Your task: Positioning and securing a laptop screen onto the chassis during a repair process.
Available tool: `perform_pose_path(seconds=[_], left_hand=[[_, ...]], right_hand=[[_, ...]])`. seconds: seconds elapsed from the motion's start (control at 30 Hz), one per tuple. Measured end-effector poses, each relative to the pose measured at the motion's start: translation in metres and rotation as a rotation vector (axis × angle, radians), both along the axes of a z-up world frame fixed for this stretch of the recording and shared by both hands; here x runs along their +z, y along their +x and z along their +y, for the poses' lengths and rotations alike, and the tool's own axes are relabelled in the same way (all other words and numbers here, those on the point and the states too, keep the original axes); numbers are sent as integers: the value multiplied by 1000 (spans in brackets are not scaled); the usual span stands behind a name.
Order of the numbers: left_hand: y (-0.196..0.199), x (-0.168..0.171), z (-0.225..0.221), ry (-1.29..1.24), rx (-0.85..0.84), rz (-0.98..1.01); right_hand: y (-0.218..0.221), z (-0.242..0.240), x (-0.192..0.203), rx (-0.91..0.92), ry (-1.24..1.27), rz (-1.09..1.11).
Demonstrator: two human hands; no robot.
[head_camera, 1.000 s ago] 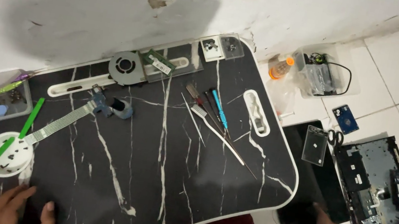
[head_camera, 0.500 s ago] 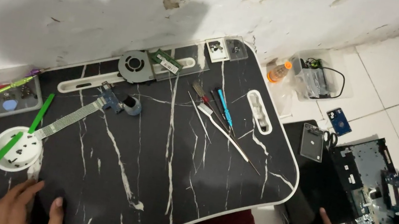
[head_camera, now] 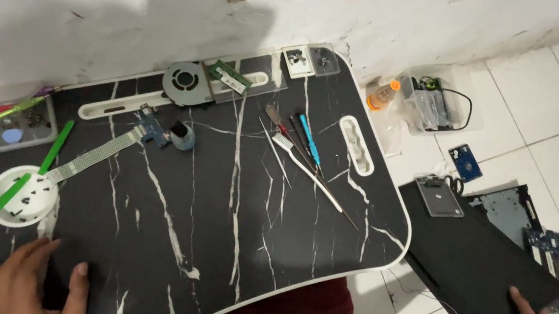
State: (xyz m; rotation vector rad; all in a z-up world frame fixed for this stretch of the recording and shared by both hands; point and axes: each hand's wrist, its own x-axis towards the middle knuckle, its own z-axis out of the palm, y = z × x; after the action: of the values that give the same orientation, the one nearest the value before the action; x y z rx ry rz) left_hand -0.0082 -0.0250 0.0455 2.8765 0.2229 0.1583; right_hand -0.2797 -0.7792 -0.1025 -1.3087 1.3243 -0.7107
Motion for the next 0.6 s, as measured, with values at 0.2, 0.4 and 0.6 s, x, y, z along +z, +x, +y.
perform_pose_path(seconds=[0.2, 0.4, 0.6], left_hand=[[-1, -2, -2, -23, 1, 16], [1, 3, -4, -25, 13, 24], [-2, 0, -2, 37, -8, -20]], right_hand=[[25, 53, 77, -13, -84, 185], [-29, -23, 51, 43, -174, 183], [-84, -117, 25, 279, -275, 179]])
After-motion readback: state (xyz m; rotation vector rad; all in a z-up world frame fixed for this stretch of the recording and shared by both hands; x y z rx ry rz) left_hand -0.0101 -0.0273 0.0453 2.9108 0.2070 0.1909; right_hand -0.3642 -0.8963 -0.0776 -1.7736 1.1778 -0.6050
